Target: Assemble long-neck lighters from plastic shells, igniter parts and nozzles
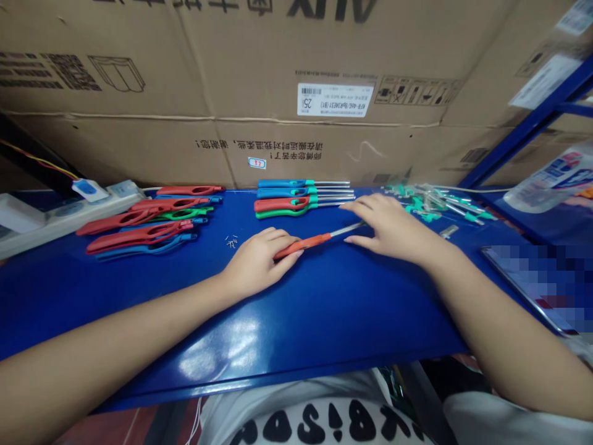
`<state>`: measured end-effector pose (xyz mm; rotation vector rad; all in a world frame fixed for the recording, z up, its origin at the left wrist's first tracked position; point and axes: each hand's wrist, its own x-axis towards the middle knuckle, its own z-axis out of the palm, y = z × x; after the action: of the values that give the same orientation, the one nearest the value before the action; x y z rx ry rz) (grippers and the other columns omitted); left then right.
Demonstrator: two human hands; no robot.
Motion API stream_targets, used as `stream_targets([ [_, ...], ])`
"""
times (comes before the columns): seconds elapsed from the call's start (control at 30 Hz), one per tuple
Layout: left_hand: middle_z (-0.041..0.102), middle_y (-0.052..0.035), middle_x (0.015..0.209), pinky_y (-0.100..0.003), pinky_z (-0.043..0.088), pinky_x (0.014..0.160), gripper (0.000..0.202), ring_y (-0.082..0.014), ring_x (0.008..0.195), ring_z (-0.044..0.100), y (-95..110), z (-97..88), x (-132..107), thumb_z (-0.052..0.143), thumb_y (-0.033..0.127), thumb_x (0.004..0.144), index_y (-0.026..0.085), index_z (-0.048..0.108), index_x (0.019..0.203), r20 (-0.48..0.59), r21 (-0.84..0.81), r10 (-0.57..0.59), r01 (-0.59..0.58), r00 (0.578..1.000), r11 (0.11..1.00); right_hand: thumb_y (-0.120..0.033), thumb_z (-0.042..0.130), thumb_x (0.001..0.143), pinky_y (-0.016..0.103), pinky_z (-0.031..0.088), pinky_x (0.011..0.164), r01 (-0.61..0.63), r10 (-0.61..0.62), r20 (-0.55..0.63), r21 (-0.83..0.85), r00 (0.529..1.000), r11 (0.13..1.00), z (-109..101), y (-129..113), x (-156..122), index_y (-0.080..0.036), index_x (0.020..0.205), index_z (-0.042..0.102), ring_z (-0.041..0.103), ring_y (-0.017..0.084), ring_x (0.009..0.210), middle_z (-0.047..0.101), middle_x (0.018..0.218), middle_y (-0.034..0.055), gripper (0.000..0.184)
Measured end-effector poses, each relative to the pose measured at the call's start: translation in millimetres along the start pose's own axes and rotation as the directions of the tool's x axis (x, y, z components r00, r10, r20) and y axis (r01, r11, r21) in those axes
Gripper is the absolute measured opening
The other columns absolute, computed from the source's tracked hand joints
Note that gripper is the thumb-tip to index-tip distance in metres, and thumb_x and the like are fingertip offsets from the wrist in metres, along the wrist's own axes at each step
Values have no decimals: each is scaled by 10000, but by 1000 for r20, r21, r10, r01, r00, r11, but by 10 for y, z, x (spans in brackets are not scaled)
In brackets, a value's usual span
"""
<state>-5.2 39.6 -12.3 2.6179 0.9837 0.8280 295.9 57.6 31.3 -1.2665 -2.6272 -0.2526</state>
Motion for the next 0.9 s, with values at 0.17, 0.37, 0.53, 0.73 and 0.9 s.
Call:
stream_targets([
  [0.17,717,-67,945,-342,485,796,243,-209,851,613,-9,1,1,531,327,1003,174,714,1045,-31,-1,-34,34,999,999,-365,620,917,543,443,924,-52,51,-16,-84,999,995,-74,229,-35,-210,1079,693,607,370,1073,701,1101,130,236],
  [0.37,702,-55,874,-325,479,761,208,-192,797,606,-1,-14,1,554,292,978,159,714,969,-50,-46,-46,43,998,998,-285,547,956,511,449,901,67,-68,13,19,998,998,-85,295,-5,-222,943,731,631,324,978,717,1021,124,195],
  [0.53,731,-70,949,-348,507,808,205,-213,864,639,1,-17,-5,553,277,973,167,718,1026,-39,21,13,-13,999,1000,-303,546,972,472,457,877,131,-139,73,110,988,985,-62,233,4,-206,970,733,629,296,976,723,1014,114,212],
  [0.73,747,-84,1015,-357,540,801,260,-226,887,695,26,-14,-51,535,275,985,155,696,1150,-47,226,133,-119,990,967,-355,490,1017,411,452,823,136,-187,185,257,965,957,-68,85,3,-192,938,698,604,257,911,701,925,96,277],
  [0.9,741,-74,1022,-314,548,723,264,-205,850,713,42,-1,-80,533,267,996,146,682,1176,-40,345,215,-189,976,919,-366,487,1020,388,464,798,88,-201,264,385,943,919,-103,49,-7,-188,896,675,588,239,866,688,878,82,287],
])
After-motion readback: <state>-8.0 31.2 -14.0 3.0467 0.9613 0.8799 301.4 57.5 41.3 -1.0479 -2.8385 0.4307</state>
